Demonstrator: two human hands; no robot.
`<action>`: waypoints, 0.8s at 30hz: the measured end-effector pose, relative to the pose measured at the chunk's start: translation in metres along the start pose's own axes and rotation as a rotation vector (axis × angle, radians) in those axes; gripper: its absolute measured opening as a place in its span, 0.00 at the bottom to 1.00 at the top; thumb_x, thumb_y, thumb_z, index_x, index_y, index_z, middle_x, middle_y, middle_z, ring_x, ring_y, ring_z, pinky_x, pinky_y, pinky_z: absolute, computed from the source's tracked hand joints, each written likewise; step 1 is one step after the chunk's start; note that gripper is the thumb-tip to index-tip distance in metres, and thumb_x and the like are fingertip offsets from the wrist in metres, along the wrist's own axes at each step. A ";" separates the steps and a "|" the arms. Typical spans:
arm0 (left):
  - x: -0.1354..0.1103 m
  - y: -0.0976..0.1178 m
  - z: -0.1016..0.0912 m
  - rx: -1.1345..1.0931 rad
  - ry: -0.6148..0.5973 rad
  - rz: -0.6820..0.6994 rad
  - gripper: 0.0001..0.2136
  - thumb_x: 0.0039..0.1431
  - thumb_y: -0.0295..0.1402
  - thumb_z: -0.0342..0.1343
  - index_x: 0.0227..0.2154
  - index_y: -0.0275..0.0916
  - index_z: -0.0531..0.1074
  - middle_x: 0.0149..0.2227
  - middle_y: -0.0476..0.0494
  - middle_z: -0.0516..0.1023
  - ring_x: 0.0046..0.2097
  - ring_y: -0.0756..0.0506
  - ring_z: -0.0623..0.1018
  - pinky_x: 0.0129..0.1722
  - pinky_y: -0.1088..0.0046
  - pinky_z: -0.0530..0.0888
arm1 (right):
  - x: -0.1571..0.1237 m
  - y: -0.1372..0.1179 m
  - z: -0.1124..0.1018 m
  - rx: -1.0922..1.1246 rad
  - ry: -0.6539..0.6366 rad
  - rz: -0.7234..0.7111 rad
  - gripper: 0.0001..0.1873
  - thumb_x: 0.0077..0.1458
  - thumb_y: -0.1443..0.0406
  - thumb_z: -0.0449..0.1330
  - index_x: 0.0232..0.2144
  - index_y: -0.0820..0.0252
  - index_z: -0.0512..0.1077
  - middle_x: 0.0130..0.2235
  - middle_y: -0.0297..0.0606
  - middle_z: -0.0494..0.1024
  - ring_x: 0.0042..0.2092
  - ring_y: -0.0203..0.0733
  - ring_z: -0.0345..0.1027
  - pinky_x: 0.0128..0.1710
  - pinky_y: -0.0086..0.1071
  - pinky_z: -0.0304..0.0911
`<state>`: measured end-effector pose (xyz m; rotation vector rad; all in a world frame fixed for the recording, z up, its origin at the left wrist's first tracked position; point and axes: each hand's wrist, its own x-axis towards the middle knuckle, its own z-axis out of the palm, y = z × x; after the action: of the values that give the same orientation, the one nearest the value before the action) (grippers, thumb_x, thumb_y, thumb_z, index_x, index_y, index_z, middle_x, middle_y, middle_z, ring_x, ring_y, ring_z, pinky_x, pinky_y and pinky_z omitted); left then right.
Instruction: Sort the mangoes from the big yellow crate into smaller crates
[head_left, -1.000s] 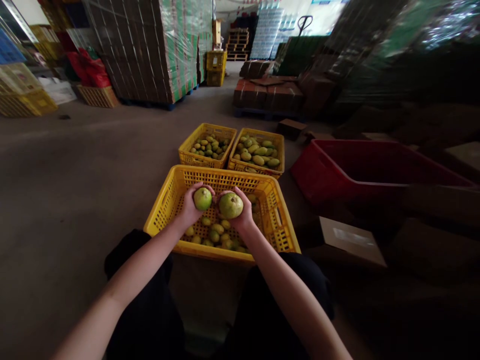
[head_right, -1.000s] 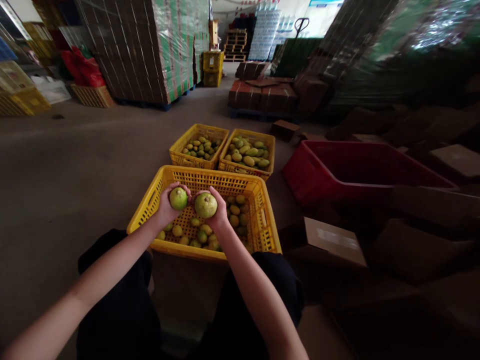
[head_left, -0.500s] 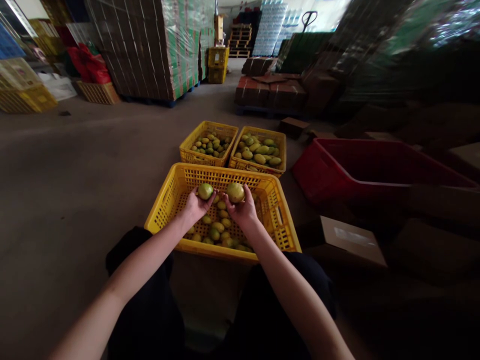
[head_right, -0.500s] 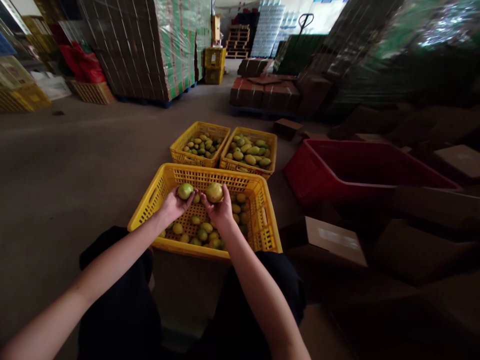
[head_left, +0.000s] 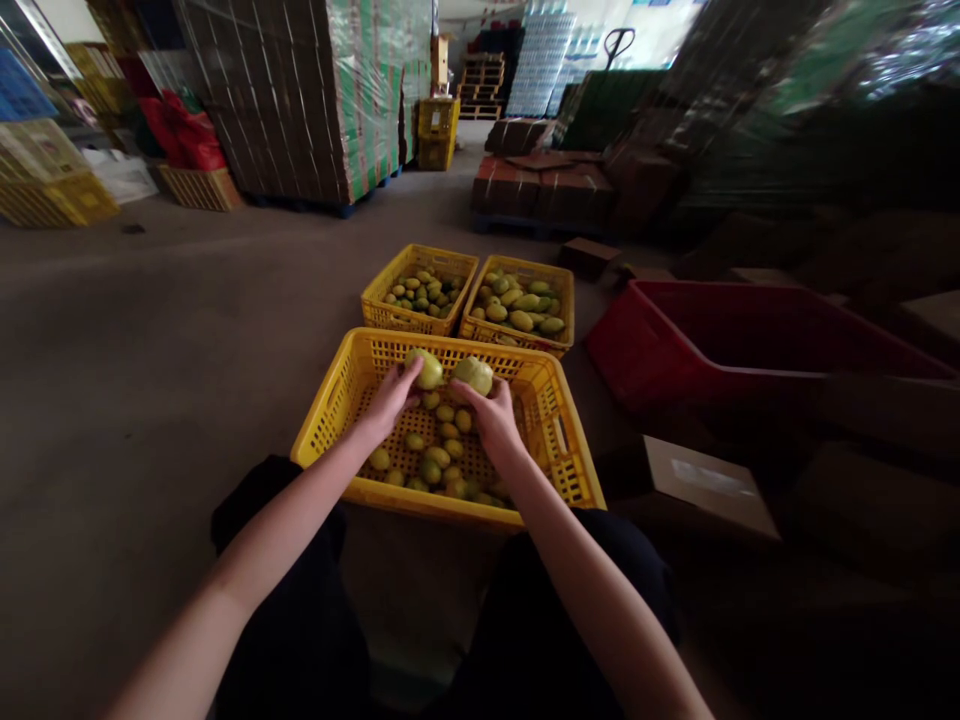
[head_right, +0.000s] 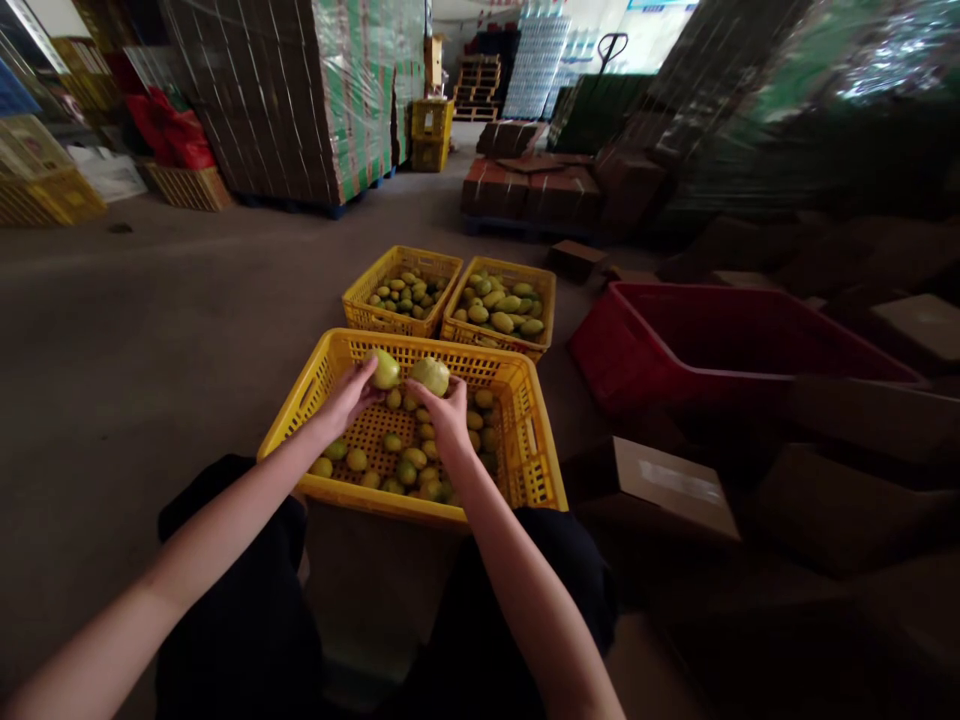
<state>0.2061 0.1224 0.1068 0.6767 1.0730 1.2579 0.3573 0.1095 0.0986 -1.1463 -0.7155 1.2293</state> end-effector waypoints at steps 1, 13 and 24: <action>-0.001 0.004 -0.001 0.090 -0.016 0.150 0.16 0.50 0.37 0.66 0.41 0.37 0.73 0.42 0.42 0.78 0.37 0.48 0.78 0.38 0.74 0.76 | -0.001 -0.003 -0.002 -0.072 0.000 -0.148 0.33 0.31 0.66 0.74 0.40 0.54 0.63 0.39 0.31 0.74 0.37 0.36 0.71 0.36 0.28 0.70; -0.038 0.034 -0.005 0.056 -0.226 0.263 0.22 0.35 0.12 0.67 0.34 0.40 0.78 0.46 0.42 0.75 0.57 0.44 0.71 0.51 0.78 0.72 | -0.020 -0.027 -0.018 -0.192 -0.155 -0.521 0.30 0.32 0.76 0.71 0.40 0.52 0.75 0.47 0.35 0.71 0.54 0.44 0.62 0.54 0.35 0.64; -0.023 0.025 -0.021 -0.121 -0.250 -0.004 0.12 0.49 0.23 0.64 0.38 0.36 0.75 0.36 0.44 0.79 0.36 0.48 0.79 0.38 0.74 0.77 | -0.018 -0.036 -0.026 0.124 -0.381 0.049 0.18 0.39 0.71 0.70 0.35 0.60 0.73 0.33 0.32 0.80 0.32 0.36 0.73 0.30 0.26 0.70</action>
<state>0.1775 0.1033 0.1269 0.7179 0.7864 1.1895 0.3894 0.0871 0.1268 -0.8393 -0.8838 1.5328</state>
